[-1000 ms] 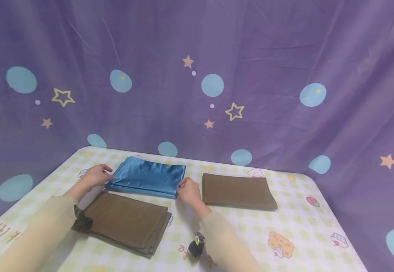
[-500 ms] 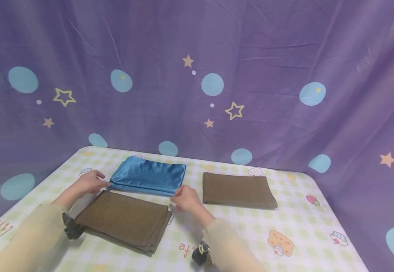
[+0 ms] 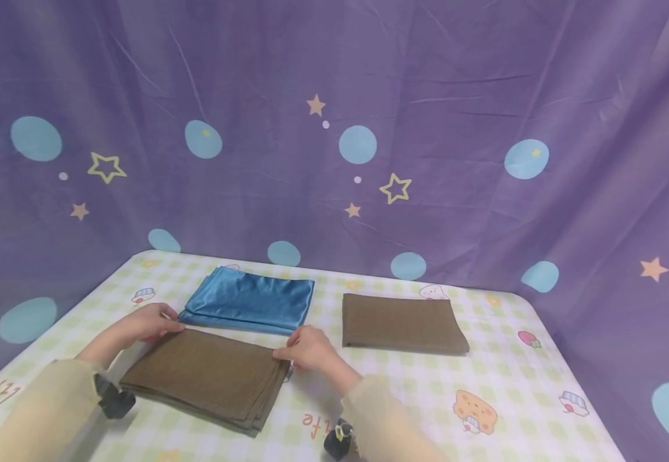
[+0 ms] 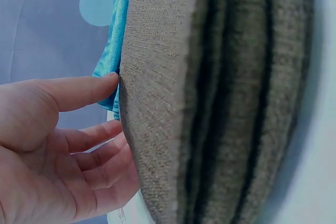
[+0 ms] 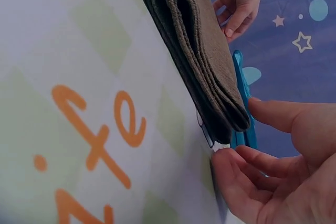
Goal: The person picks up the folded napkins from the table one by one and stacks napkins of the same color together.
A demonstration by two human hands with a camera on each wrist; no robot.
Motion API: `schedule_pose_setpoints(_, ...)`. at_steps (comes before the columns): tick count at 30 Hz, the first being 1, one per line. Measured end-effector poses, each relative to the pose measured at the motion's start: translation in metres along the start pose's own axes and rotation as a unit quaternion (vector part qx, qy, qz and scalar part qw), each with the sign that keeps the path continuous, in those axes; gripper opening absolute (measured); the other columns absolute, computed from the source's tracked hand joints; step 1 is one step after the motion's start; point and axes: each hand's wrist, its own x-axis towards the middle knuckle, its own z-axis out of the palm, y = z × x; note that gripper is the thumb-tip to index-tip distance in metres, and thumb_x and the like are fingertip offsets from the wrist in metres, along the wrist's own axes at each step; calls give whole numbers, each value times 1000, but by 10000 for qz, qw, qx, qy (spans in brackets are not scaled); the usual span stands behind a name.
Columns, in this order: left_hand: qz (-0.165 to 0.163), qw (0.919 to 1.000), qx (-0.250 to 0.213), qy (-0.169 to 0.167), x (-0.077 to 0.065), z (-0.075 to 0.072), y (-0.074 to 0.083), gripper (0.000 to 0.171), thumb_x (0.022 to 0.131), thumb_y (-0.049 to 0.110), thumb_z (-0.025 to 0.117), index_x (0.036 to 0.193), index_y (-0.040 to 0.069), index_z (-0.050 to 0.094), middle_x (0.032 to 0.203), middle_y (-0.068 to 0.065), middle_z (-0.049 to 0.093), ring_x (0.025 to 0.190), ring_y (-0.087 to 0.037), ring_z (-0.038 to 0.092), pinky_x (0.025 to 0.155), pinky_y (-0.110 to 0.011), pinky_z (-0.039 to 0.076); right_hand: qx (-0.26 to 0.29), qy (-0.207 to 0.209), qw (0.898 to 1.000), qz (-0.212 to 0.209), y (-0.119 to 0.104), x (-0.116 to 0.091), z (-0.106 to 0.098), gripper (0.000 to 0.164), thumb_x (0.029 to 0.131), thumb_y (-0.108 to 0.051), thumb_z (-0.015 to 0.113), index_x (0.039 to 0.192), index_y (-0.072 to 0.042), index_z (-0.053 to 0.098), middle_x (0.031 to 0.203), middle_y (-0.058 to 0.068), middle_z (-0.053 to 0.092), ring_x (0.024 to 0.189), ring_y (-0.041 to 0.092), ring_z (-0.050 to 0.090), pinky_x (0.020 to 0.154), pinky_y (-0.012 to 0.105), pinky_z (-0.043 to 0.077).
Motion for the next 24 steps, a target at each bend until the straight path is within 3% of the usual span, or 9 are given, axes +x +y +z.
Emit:
schedule_pose_setpoints(6, -15, 10000, 24, -74, 2, 0, -2, 44, 81, 19, 65, 106, -11, 45, 76, -8, 46, 71, -18, 48, 58, -30, 46, -350, -54, 9993, -120, 0, 3, 7, 34, 72, -31, 76, 93, -8, 62, 78, 0, 63, 54, 13, 57, 49, 26, 47)
schedule_pose_setpoints(12, -78, 9999, 72, -116, 2, 1, -2, 53, 80, 19, 66, 114, -15, 42, 95, -21, 51, 84, -26, 52, 66, -36, 50, -1054, 39, 9940, -290, -5, 0, 13, 36, 66, -32, 80, 91, -11, 63, 82, -3, 62, 78, 16, 59, 63, 29, 48)
schedule_pose_setpoints(15, -82, 9999, 50, -74, 1, 1, -2, 54, 79, 19, 67, 113, -15, 42, 100, -24, 51, 87, -28, 52, 67, -37, 50, -1222, 34, 9921, -269, -7, 0, 14, 35, 66, -31, 80, 89, -12, 63, 81, -3, 62, 82, 18, 59, 66, 31, 47)
schedule_pose_setpoints(20, 98, 9999, -118, 72, -2, 1, -2, 43, 77, 17, 69, 99, -10, 45, 87, -15, 48, 76, -21, 47, 60, -31, 47, -1366, 42, 9904, -220, -9, -1, 16, 33, 66, -31, 80, 87, -12, 63, 80, -4, 60, 73, 14, 56, 62, 29, 45)
schedule_pose_setpoints(24, 262, 9993, -263, -16, -5, -3, -2, 34, 78, 17, 68, 93, -6, 48, 82, -7, 47, 69, -15, 43, 56, -28, 44, -1437, 47, 9892, -277, -9, -2, 18, 26, 67, -31, 80, 76, -15, 61, 66, -8, 53, 57, 9, 46, 52, 24, 38)
